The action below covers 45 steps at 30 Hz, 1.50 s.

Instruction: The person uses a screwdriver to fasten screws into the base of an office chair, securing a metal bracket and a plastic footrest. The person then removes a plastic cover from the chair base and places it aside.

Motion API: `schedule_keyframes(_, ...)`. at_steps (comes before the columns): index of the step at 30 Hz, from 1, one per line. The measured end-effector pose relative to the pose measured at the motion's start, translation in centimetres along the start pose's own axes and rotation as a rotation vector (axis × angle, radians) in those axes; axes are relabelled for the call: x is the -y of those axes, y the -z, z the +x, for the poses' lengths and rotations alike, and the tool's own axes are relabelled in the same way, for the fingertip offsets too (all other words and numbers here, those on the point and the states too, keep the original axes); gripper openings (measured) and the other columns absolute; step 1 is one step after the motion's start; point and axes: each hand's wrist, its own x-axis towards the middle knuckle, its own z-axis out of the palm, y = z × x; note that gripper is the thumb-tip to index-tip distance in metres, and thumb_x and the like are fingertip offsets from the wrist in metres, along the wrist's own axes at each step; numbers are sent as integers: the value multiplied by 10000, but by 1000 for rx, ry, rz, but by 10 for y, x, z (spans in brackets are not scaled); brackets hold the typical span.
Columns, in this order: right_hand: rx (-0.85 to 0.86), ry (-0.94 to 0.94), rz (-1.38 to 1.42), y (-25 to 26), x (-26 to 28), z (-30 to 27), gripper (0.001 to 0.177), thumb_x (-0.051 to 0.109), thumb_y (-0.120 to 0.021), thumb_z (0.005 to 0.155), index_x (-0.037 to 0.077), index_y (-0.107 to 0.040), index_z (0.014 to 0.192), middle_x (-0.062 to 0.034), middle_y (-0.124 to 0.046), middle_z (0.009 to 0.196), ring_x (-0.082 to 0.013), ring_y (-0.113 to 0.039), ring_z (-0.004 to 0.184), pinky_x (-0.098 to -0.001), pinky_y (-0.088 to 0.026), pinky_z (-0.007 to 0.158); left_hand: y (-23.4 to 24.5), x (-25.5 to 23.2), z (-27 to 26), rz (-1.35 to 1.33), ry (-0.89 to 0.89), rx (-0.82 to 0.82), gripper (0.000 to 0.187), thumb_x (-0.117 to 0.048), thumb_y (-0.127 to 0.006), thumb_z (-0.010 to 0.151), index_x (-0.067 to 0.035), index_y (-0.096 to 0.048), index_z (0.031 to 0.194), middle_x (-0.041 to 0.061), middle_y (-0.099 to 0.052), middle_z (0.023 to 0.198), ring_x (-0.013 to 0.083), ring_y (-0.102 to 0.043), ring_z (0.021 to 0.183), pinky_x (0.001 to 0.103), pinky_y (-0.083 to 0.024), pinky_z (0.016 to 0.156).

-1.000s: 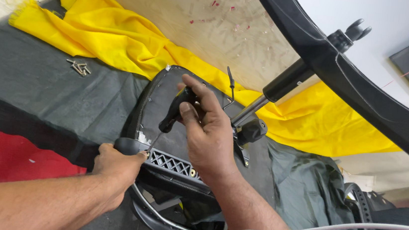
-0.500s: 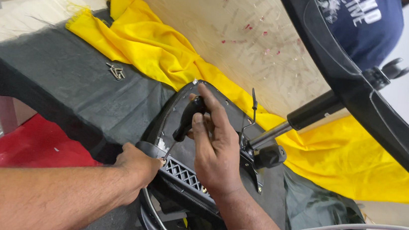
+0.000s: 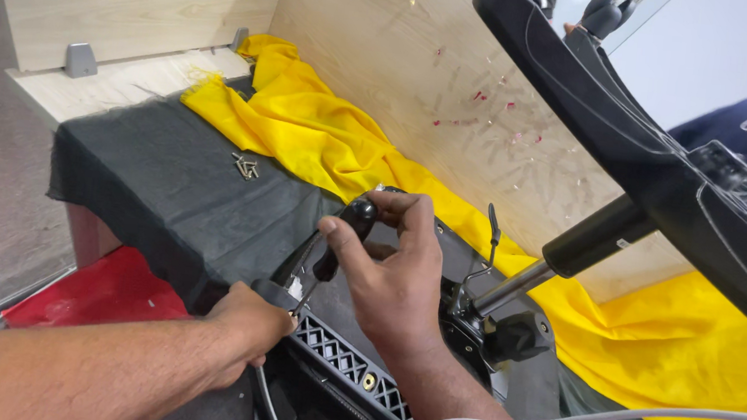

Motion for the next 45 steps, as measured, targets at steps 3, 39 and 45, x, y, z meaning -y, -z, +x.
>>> schedule_keyframes(3, 4, 114, 110, 1, -4, 0, 441, 138, -807, 878, 26, -541, 1211, -48, -662, 1022, -89, -639, 883, -253, -570, 772, -3, 3, -4, 8, 56, 21, 327, -177, -768, 867, 80, -690, 1053, 178, -706, 856, 221, -629, 668, 360, -497, 562)
schedule_keyframes(39, 36, 353, -148, 19, -34, -6, 589, 138, -884, 865, 24, -530, 1321, -67, -699, 1079, -111, -718, 971, -274, -604, 873, -25, 2, -35, -267, 118, -149, 824, -198, -704, 882, -256, -325, 1612, 129, -507, 1461, 327, -665, 1226, 474, -601, 932)
schedule_keyframes(45, 8, 54, -62, 11, -28, -1, 724, 186, -848, 813, 66, -514, 1444, -117, -672, 1050, -154, -661, 769, -296, -598, 688, -29, 11, -31, -233, 110, -171, 842, -264, -718, 892, -274, -268, 1604, 118, -352, 1536, 302, -451, 1407, 460, -425, 1160)
